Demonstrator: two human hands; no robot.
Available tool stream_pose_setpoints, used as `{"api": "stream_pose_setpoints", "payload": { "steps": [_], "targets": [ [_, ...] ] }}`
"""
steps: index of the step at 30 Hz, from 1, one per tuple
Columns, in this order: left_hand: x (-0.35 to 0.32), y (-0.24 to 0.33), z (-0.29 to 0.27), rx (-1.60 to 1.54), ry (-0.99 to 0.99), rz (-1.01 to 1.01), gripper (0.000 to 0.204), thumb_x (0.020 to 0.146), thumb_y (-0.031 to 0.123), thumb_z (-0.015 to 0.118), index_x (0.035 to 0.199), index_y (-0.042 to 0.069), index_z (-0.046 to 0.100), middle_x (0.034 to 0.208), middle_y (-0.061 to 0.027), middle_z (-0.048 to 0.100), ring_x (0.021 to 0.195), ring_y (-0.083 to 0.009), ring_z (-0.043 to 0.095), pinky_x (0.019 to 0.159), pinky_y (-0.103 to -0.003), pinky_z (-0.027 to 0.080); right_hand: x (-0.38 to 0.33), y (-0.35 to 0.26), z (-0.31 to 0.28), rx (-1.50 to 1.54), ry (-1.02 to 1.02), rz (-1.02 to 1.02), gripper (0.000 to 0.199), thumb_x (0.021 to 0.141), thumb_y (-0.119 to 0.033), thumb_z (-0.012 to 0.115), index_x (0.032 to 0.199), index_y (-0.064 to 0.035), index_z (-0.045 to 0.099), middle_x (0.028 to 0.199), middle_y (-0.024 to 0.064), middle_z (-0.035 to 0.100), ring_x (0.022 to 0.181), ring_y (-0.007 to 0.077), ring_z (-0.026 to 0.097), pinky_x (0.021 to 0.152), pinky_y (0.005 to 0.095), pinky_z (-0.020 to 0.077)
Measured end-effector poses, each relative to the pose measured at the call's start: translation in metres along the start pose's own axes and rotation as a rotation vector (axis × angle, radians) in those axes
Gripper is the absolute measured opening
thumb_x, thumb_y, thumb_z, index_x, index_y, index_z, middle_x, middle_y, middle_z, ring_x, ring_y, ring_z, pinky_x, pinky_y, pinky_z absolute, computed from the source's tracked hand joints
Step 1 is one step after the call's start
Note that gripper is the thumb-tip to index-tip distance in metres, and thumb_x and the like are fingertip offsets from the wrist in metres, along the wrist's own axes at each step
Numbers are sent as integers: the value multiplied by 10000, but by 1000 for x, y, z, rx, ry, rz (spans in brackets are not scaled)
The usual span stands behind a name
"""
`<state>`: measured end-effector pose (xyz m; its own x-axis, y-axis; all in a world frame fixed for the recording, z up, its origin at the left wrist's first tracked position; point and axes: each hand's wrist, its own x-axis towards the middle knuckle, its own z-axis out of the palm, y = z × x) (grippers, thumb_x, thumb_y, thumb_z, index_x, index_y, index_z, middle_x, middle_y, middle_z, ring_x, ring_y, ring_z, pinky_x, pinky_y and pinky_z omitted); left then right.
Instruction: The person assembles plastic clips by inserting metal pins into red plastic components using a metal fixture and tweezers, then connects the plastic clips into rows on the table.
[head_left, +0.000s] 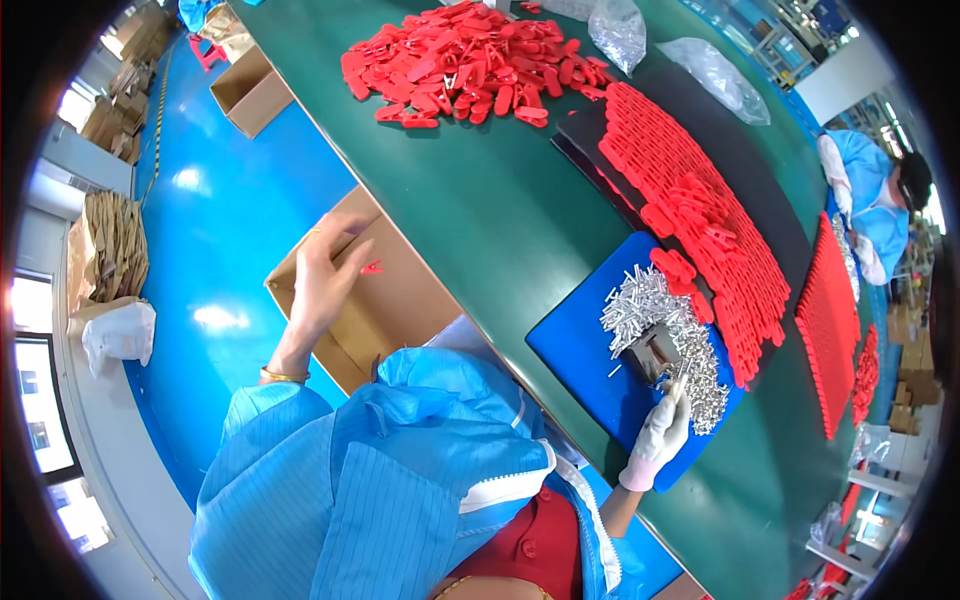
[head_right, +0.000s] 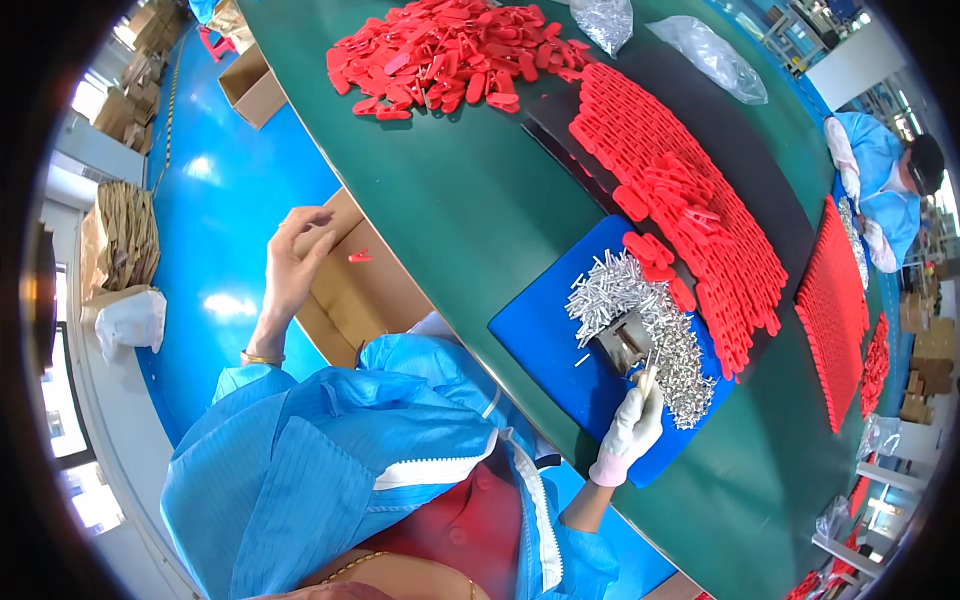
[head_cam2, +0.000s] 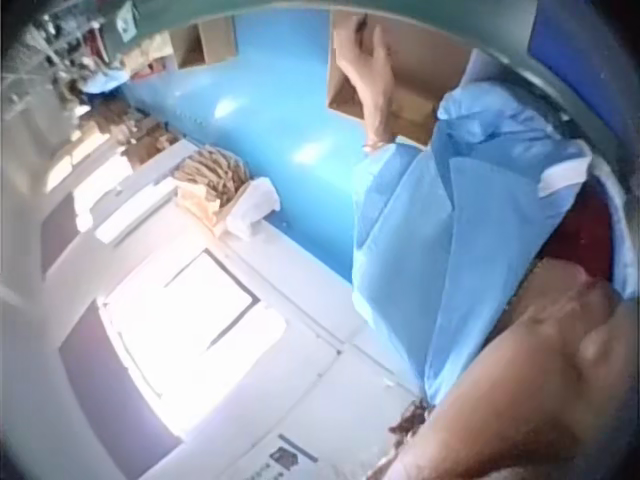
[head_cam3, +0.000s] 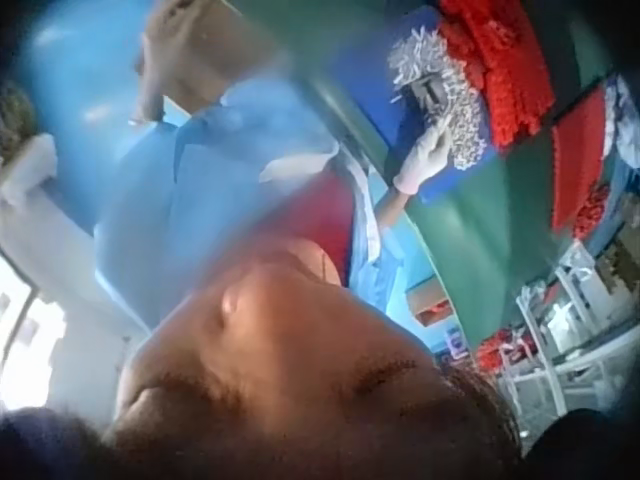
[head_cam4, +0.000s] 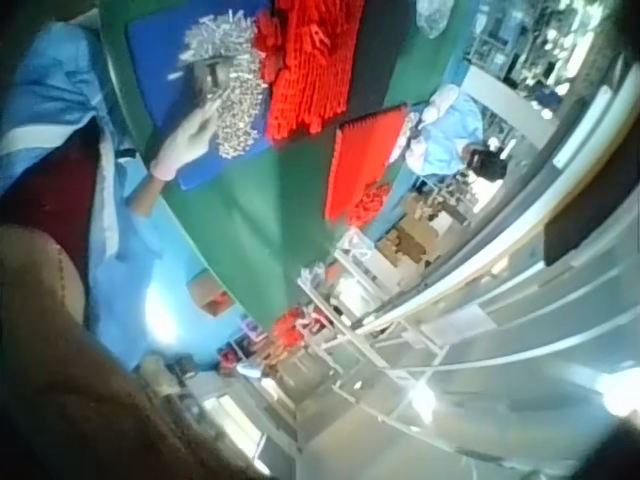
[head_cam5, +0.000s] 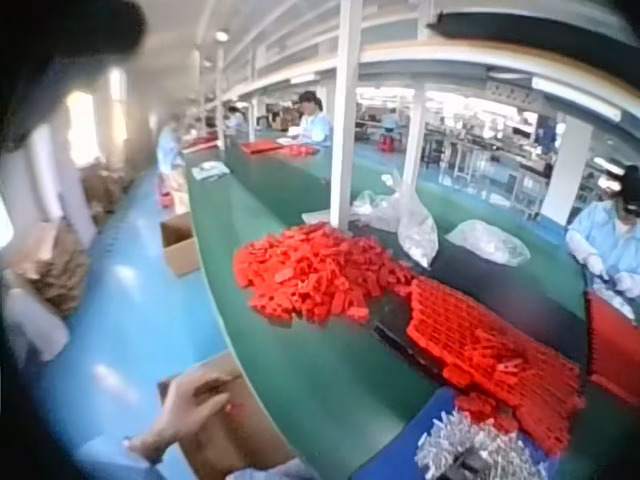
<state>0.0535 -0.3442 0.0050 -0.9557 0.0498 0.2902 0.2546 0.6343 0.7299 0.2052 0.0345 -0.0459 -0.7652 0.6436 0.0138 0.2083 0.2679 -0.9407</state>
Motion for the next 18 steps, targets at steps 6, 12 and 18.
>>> {"api": "stream_pose_setpoints", "payload": {
  "steps": [6,12,18],
  "targets": [
    [38,30,56,-298,-237,164,242,813,-6,607,1054,7,615,1001,-83,598,883,-206,572,784,-298,463,-3,-7,-6,-88,79,8,317,916,-192,573,1159,9,599,974,68,664,751,138,558,712,250,443],
    [77,89,148,-448,-586,499,214,806,9,598,1019,14,617,994,-86,598,867,-228,576,748,-318,467,-2,-3,-4,-210,57,-122,342,879,-219,623,1154,-17,603,847,88,683,629,167,571,597,281,455],
    [105,135,225,-237,-524,818,212,796,29,622,1008,26,615,1016,-95,589,903,-244,569,802,-336,467,-5,3,-3,-246,129,-188,359,876,-273,626,1149,-40,604,793,98,669,603,207,587,582,300,461]
  ]
}}
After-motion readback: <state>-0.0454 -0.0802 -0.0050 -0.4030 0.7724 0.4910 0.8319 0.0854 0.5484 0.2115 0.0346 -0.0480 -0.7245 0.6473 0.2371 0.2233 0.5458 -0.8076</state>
